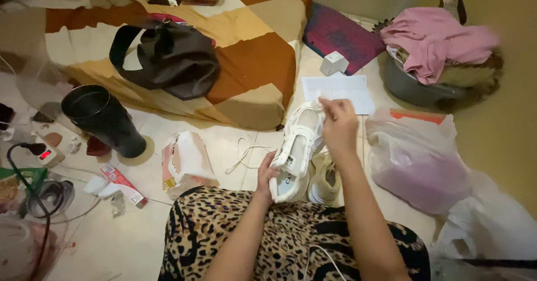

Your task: The person removes the laces from a pair of white sneakers, then re-laces both shoes by threading the laces through the eyelets and tying them. The shoes remain on the floor throughout the process.

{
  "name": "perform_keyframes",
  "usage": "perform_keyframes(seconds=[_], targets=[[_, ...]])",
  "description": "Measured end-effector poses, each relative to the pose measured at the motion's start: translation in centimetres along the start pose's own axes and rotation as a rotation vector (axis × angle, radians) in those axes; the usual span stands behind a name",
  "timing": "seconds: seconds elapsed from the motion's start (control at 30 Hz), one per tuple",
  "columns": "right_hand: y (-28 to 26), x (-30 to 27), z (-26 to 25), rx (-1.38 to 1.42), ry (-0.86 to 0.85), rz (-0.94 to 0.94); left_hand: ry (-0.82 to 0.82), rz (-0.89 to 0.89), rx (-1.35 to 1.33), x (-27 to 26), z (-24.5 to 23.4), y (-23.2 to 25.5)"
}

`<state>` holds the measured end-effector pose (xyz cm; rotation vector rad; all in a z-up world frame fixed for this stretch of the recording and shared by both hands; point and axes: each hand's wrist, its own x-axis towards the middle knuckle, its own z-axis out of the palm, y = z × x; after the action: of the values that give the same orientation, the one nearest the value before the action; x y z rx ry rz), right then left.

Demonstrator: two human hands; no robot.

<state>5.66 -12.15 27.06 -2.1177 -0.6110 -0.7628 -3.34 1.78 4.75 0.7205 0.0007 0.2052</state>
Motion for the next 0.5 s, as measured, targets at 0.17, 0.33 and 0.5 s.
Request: perform_keyframes(seconds=[0.17, 0.33, 0.5], targets=[[-0.8, -4.9, 1.9, -0.196, 0.001, -0.265, 0.117, 0.118, 0.243, -0.1, 0.5, 1.1], [-0.4, -4.1, -0.1, 0.025, -0.061, 0.062, 0.263, 0.464, 1.043, -2.0, 3.0, 3.2], [-0.4, -1.3, -1.3, -0.018, 0.050, -0.032, 0.359, 0.554, 1.327, -3.5, 6.6, 5.5]])
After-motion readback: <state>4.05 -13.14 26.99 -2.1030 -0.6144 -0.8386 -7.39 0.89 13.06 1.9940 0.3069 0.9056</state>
